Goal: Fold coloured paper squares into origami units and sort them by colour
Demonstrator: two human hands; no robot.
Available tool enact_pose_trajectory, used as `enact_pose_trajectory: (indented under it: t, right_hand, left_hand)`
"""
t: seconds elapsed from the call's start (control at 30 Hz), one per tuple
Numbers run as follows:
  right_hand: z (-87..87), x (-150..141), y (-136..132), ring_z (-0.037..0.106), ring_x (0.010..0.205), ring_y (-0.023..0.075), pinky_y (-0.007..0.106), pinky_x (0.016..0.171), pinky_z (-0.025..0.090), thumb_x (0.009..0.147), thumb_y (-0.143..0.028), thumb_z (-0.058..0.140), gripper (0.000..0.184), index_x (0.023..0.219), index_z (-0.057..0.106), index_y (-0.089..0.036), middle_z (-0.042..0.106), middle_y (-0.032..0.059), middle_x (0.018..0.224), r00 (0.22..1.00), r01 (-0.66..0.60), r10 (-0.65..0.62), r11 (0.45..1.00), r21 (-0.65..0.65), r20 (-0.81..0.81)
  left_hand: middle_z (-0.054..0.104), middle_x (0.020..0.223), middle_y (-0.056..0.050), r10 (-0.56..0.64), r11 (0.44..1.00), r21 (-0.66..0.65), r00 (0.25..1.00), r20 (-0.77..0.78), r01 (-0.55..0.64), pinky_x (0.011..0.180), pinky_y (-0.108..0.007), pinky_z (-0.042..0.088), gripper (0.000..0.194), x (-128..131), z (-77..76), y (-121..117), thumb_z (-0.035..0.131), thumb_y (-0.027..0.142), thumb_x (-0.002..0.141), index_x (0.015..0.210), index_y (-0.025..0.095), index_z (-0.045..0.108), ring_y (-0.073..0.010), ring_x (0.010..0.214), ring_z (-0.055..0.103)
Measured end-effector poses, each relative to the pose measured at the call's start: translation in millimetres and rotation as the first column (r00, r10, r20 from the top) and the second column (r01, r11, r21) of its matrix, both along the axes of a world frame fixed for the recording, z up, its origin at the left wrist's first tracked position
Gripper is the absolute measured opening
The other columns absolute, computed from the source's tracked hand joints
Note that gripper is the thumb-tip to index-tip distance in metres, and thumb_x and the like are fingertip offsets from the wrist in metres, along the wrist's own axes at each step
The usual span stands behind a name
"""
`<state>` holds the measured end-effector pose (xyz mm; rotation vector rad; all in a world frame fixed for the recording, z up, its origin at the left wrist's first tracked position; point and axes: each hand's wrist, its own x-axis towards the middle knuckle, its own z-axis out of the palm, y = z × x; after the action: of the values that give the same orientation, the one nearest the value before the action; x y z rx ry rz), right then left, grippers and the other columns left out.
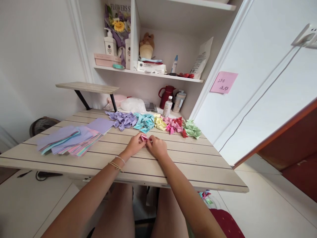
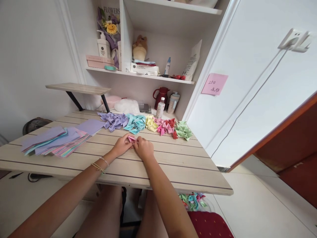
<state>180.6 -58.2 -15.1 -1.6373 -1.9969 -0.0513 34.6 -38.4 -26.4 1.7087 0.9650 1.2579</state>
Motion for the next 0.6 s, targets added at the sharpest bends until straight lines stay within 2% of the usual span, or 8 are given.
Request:
enact_pose_trajectory:
  t: [0.1, 0.2, 0.27, 0.33, 0.4, 0.43, 0.53, 0.6]
  right_hand:
    - [-3.5, 3, 4, 0.059, 0.063, 0.0165, 0.023, 0.057, 0.037, 0.083, -0.029, 0.047, 0.023, 0.101, 0.06, -0.023, 0.068, 0.0053, 0.076, 0.984, -0.063, 0.071, 0.997, 0.053, -0.164]
    - [-8.5, 7, 11, 0.057, 0.056, 0.0147, 0.024, 0.057, 0.042, 0.08, -0.023, 0.044, 0.03, 0.104, 0.062, -0.022, 0.065, 0.0012, 0.064, 0.879, -0.158, 0.166, 0.986, 0.056, -0.446]
    - [-11.0, 8, 15, 0.058, 0.055, 0.0145, 0.025, 0.058, 0.046, 0.077, -0.024, 0.044, 0.032, 0.102, 0.064, -0.02, 0.065, 0.0002, 0.063, 0.727, -0.234, 0.192, 0.972, 0.026, -0.659]
    - [-11.5, 10, 18, 0.061, 0.059, 0.0154, 0.028, 0.061, 0.05, 0.074, -0.028, 0.049, 0.032, 0.1, 0.065, -0.018, 0.067, 0.0014, 0.067, 0.532, -0.326, 0.178, 0.945, -0.006, -0.828]
    - [-9.7, 12, 19, 0.064, 0.066, 0.0172, 0.031, 0.067, 0.053, 0.071, -0.032, 0.056, 0.033, 0.099, 0.066, -0.017, 0.07, 0.0033, 0.075, 0.358, -0.426, 0.155, 0.904, -0.014, -0.921]
    - [-8.2, 14, 19, 0.065, 0.07, 0.0181, 0.033, 0.07, 0.053, 0.068, -0.033, 0.061, 0.034, 0.098, 0.067, -0.017, 0.07, 0.004, 0.079, 0.301, -0.47, 0.15, 0.883, -0.009, -0.942]
    - [-2.6, 19, 18, 0.065, 0.074, 0.0196, 0.034, 0.073, 0.053, 0.062, -0.035, 0.07, 0.039, 0.096, 0.068, -0.017, 0.071, 0.005, 0.083, 0.254, -0.539, 0.17, 0.842, 0.007, -0.952]
    - [0.0, 22, 18, 0.066, 0.07, 0.0195, 0.035, 0.071, 0.054, 0.062, -0.04, 0.071, 0.04, 0.094, 0.069, -0.016, 0.071, 0.0056, 0.081, 0.269, -0.513, 0.187, 0.858, 0.024, -0.945]
  left_hand:
    - [0.063, 0.077, -0.002, 0.007, 1.0, 0.022, 1.0, -0.022, -0.006, 0.057, -0.023, 0.05, 0.033, -1, -0.1, 0, 0.061, 0.025, 0.071, 0.103, 0.018, 0.058, -0.0115, 0.059, 0.061]
    - [0.062, 0.072, 0.0, 0.06, 0.998, 0.015, 0.997, 0.044, -0.061, 0.059, -0.023, 0.05, 0.043, -1, 2.8, 0, 0.06, 0.025, 0.072, 0.113, 0.019, 0.052, -0.0119, 0.06, 0.061]
    - [0.064, 0.072, -0.002, 0.072, 0.997, -0.023, 0.991, 0.109, -0.07, 0.06, -0.025, 0.051, 0.038, -2, 5.4, 0, 0.061, 0.027, 0.072, 0.108, 0.017, 0.055, -0.0132, 0.062, 0.063]
    - [0.066, 0.074, -0.004, 0.051, 0.997, -0.071, 0.986, 0.159, -0.04, 0.062, -0.027, 0.052, 0.03, -1, 7.9, 0, 0.063, 0.03, 0.07, 0.097, 0.015, 0.06, -0.0146, 0.064, 0.064]
    - [0.068, 0.078, -0.006, 0.036, 0.993, -0.118, 0.975, 0.218, -0.01, 0.064, -0.029, 0.053, 0.028, -1, 9.7, 0, 0.066, 0.031, 0.067, 0.088, 0.013, 0.065, -0.0155, 0.065, 0.064]
    - [0.069, 0.08, -0.007, 0.038, 0.99, -0.143, 0.966, 0.255, -0.001, 0.066, -0.03, 0.053, 0.028, -1, 10.4, 0, 0.069, 0.031, 0.064, 0.085, 0.013, 0.066, -0.016, 0.066, 0.064]
    - [0.07, 0.084, -0.008, 0.05, 0.974, -0.224, 0.928, 0.369, 0.037, 0.071, -0.032, 0.053, 0.031, -2, 12.0, 0, 0.074, 0.03, 0.059, 0.083, 0.011, 0.069, -0.0181, 0.072, 0.066]
    - [0.07, 0.085, -0.009, 0.075, 0.964, -0.263, 0.895, 0.44, 0.049, 0.074, -0.032, 0.053, 0.032, -4, 13.0, 0, 0.075, 0.03, 0.058, 0.082, 0.01, 0.069, -0.0182, 0.075, 0.066]
